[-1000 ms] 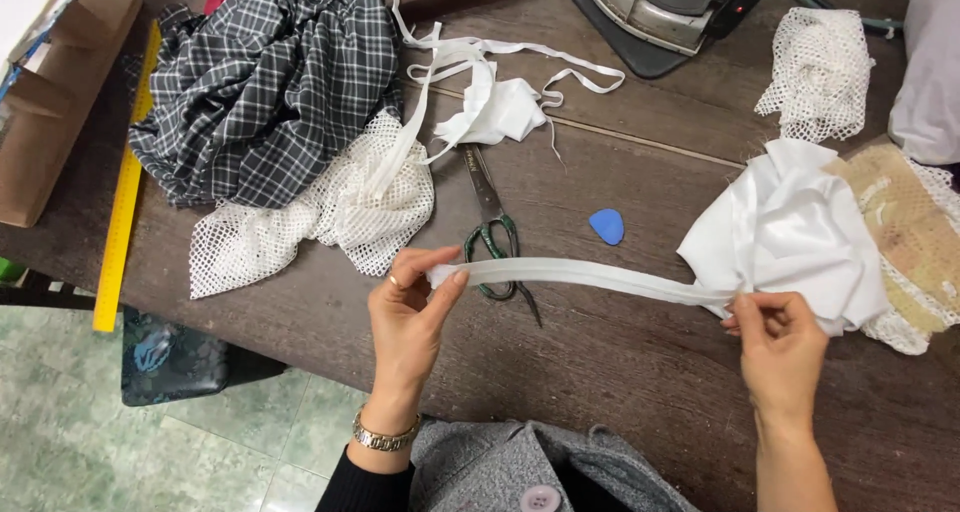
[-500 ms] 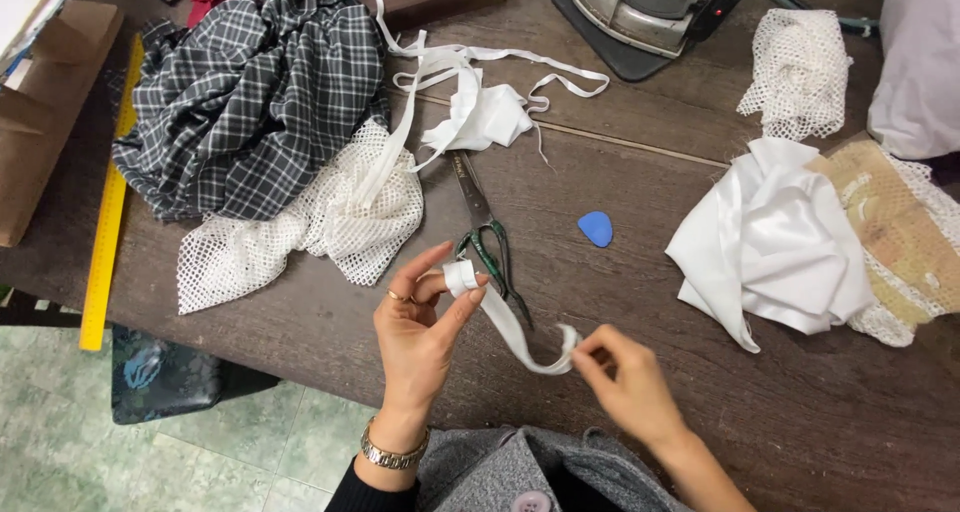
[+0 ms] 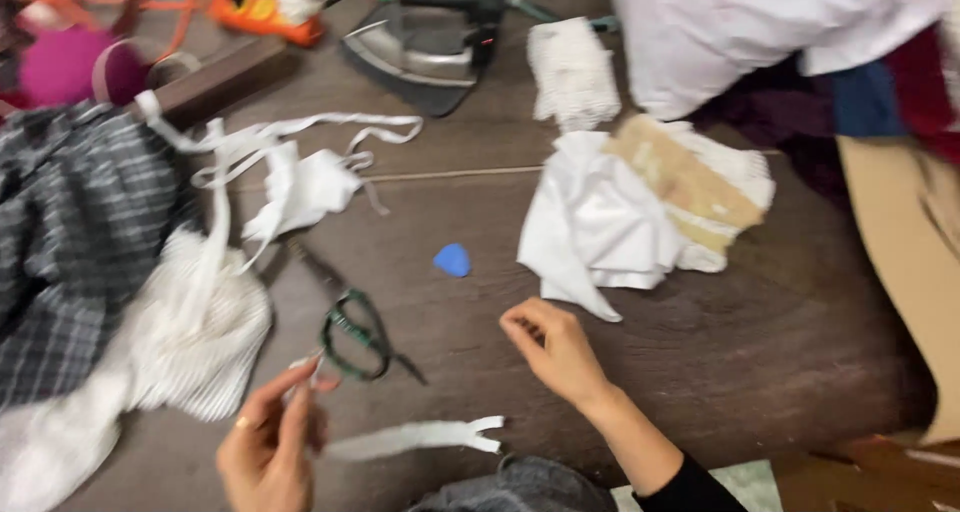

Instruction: The person handles a white fabric strip, folding and manipulating it with their hands. They then use scissors to cut the strip into smaller pieces on a wooden table cluttered with various sewing materials.

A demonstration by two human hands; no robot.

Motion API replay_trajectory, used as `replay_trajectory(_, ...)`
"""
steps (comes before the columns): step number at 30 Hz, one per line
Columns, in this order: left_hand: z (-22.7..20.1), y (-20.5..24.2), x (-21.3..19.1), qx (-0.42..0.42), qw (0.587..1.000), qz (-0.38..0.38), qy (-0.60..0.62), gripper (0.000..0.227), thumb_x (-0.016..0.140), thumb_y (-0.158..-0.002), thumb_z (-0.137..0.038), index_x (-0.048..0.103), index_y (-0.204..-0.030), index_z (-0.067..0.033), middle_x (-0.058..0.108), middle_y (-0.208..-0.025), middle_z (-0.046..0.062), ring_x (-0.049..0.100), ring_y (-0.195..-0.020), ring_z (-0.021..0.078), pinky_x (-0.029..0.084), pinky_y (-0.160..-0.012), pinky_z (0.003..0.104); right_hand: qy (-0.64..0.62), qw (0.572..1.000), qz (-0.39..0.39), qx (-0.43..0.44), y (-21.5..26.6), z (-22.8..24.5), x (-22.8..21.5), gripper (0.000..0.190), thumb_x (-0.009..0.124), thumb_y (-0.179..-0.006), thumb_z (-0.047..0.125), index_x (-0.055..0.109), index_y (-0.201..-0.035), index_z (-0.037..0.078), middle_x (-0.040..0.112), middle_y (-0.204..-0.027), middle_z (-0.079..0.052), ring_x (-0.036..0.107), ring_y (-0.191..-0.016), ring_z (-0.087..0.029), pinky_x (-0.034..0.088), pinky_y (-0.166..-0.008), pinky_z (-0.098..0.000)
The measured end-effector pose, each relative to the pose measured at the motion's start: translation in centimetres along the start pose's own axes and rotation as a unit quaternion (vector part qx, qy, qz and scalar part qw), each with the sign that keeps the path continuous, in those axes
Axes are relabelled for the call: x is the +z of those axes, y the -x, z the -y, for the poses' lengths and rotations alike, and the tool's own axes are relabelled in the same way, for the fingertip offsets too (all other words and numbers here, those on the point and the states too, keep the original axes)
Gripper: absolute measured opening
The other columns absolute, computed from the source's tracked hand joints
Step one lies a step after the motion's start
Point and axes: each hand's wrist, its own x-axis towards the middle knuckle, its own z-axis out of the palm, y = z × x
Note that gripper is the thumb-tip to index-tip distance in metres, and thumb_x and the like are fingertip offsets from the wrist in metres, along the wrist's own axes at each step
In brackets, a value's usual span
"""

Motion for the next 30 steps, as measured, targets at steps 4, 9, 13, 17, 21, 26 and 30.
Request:
replay_trajectory(4, 1.4, -0.8, -0.7, 0.014, 0.999, 0.035, 0.012, 0.017, 0.054, -0.095, 0.0, 0.065, -0.108, 0.0048, 0.066, -0.077, 0.016, 0.029, -0.041, 0.0075, 0.022, -0.04, 0.019, 0.05, 0.992, -0.11, 0.027, -2.2, -3.8, -3.6, 0.009, 0.061, -0.088, 0.011, 0.068, -0.091, 0.007, 0.069, -0.086, -0.004, 0.064, -0.076, -0.016, 0.051, -0.066, -0.0285)
replay_trajectory(9, 5.5, -4.3, -4.7, 0.023, 0.972, 0.157, -0.171, 0.024, 0.051, -0.099, -0.01, 0.07, -0.113, -0.0075, 0.073, -0.086, 0.01, 0.064, -0.08, 0.0123, 0.036, -0.094, 0.019, 0.118, 0.969, -0.172, 0.13, -5.5, -6.1, -7.1, 0.019, 0.062, -0.09, 0.021, 0.066, -0.105, 0.012, 0.058, -0.106, -0.004, 0.065, -0.08, -0.019, 0.046, -0.069, -0.033)
replay_trajectory(13, 32.0, -22.0, -17.6, -0.384, 0.909, 0.161, -0.028, 0.035, 0.055, -0.083, -0.012, 0.065, -0.116, -0.0045, 0.056, -0.128, 0.014, 0.045, -0.127, 0.0235, 0.018, -0.114, 0.043, 0.156, 0.967, -0.128, 0.159, -7.6, -6.7, -6.4, 0.027, 0.064, -0.089, 0.027, 0.063, -0.112, 0.012, 0.061, -0.112, -0.003, 0.064, -0.077, -0.017, 0.048, -0.068, -0.0349)
replay_trajectory(17, 10.9, -19.7, -6.9, 0.064, 0.792, 0.292, -0.532, 0.048, 0.066, -0.085, -0.007, 0.06, -0.123, -0.0367, 0.072, -0.108, -0.008, 0.063, -0.105, 0.0069, 0.039, -0.094, 0.02, 0.182, 0.953, -0.043, 0.239, -9.1, -9.1, -4.9, 0.04, 0.064, -0.086, 0.03, 0.058, -0.124, 0.018, 0.064, -0.101, -0.001, 0.064, -0.079, -0.021, 0.047, -0.067, -0.0377)
replay_trajectory(21, -1.5, -10.7, -3.3, 0.229, 0.858, 0.149, -0.436, 0.02, 0.063, -0.096, -0.008, 0.073, -0.104, -0.0235, 0.072, -0.09, 0.0, 0.069, -0.083, 0.0136, 0.049, -0.074, 0.027, 0.092, 0.976, -0.042, 0.194, -9.5, -9.8, -4.3, 0.02, 0.063, -0.086, 0.013, 0.071, -0.104, 0.01, 0.073, -0.097, -0.003, 0.067, -0.085, -0.017, 0.05, -0.076, -0.0294)
replay_trajectory(26, 7.5, -15.6, -3.2, 0.023, 0.807, 0.293, -0.513, 0.031, 0.056, -0.089, -0.03, 0.071, -0.113, -0.0422, 0.081, -0.101, -0.016, 0.071, -0.102, 0.004, 0.05, -0.092, 0.022, -0.007, 0.987, 0.099, 0.129, -8.0, -4.6, -7.0, 0.015, 0.065, -0.086, 0.014, 0.073, -0.098, 0.01, 0.074, -0.099, -0.004, 0.067, -0.091, -0.014, 0.051, -0.083, -0.0279)
replay_trajectory(30, 8.7, -12.9, -0.5, 0.062, 0.865, 0.286, -0.407, 0.026, 0.067, -0.082, -0.017, 0.079, -0.102, -0.0297, 0.08, -0.098, -0.004, 0.075, -0.093, 0.0103, 0.055, -0.085, 0.024, 0.014, 0.978, -0.122, 0.166, -7.9, -7.2, -9.7, 0.019, 0.065, -0.087, 0.019, 0.069, -0.103, 0.01, 0.069, -0.101, -0.004, 0.062, -0.077, -0.014, 0.054, -0.072, -0.025)
